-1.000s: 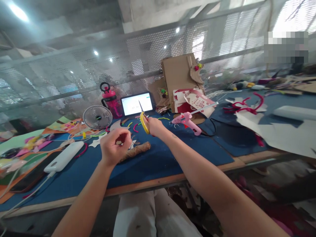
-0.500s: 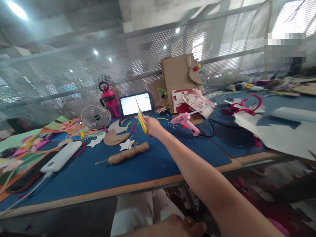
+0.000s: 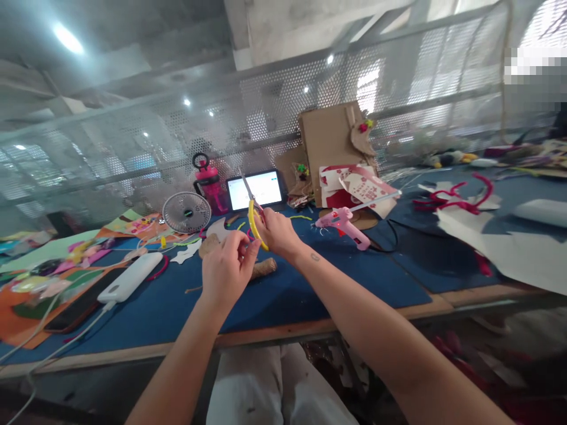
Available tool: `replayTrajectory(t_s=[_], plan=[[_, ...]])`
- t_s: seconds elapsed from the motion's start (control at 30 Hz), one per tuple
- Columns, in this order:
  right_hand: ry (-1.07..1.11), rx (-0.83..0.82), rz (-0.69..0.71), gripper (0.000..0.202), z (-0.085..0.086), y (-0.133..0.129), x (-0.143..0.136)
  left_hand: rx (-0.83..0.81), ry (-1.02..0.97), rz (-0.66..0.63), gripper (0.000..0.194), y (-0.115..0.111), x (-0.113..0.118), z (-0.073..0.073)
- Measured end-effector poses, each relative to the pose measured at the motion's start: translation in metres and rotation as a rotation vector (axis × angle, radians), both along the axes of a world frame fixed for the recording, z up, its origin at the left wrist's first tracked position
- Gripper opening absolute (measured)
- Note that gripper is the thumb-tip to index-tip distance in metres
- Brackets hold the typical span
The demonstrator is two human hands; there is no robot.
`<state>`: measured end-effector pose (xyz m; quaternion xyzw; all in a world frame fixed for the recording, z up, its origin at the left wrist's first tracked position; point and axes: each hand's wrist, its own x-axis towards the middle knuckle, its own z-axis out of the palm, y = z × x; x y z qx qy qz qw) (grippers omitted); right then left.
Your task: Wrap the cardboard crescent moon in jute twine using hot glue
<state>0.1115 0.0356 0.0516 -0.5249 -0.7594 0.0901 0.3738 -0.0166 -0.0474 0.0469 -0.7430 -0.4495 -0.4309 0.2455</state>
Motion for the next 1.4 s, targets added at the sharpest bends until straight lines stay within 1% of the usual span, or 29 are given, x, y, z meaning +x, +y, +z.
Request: replayTrajectory(t_s=[0.1, 0.17, 0.33, 0.53, 0.83, 1.0, 1.1, 1.17, 1.27, 1.3, 1.33, 1.37, 1.4], plan=[[-0.015, 0.033, 0.023, 0.035, -0.001, -0.003, -0.001, 0.020, 0.021, -0.004, 0.020, 0.006, 0.004, -0.008], [-0.016, 0.049, 0.030, 0.035, -0.002, -0.003, -0.002, 0.036, 0.024, -0.006, 0.020, 0.006, 0.007, -0.010], [-0.006, 0.065, 0.045, 0.033, -0.003, -0.005, -0.004, 0.082, 0.026, 0.001, 0.020, 0.006, 0.009, -0.011], [0.006, 0.070, 0.071, 0.033, -0.003, -0.006, -0.004, 0.143, 0.010, 0.006, 0.019, 0.011, 0.006, -0.015], [0.040, 0.029, 0.098, 0.033, 0.000, -0.007, -0.006, 0.129, -0.110, -0.010, 0.020, 0.010, 0.004, -0.016], [0.083, -0.006, 0.096, 0.036, -0.001, -0.011, -0.012, 0.262, -0.087, 0.050, 0.016, 0.014, 0.002, -0.020], [0.126, -0.053, 0.104, 0.037, -0.002, -0.010, -0.012, 0.359, -0.019, 0.042, 0.013, 0.013, -0.003, -0.021], [0.177, -0.114, 0.089, 0.037, -0.001, -0.006, -0.008, 0.420, 0.010, -0.001, 0.012, 0.004, -0.007, -0.018], [0.299, -0.233, 0.058, 0.035, 0.002, 0.007, 0.002, 0.449, 0.047, -0.136, 0.014, -0.025, -0.005, -0.015], [0.348, -0.270, 0.067, 0.034, 0.002, 0.011, 0.005, 0.409, 0.080, -0.202, 0.016, -0.037, -0.001, -0.017], [0.400, -0.304, 0.094, 0.033, 0.003, 0.014, 0.008, 0.313, 0.141, -0.309, 0.019, -0.048, 0.004, -0.021], [0.455, -0.336, 0.135, 0.033, 0.003, 0.016, 0.009, 0.234, 0.234, -0.408, 0.022, -0.060, 0.011, -0.027], [0.512, -0.368, 0.187, 0.034, 0.002, 0.018, 0.010, 0.199, 0.307, -0.464, 0.018, -0.069, 0.018, -0.037]])
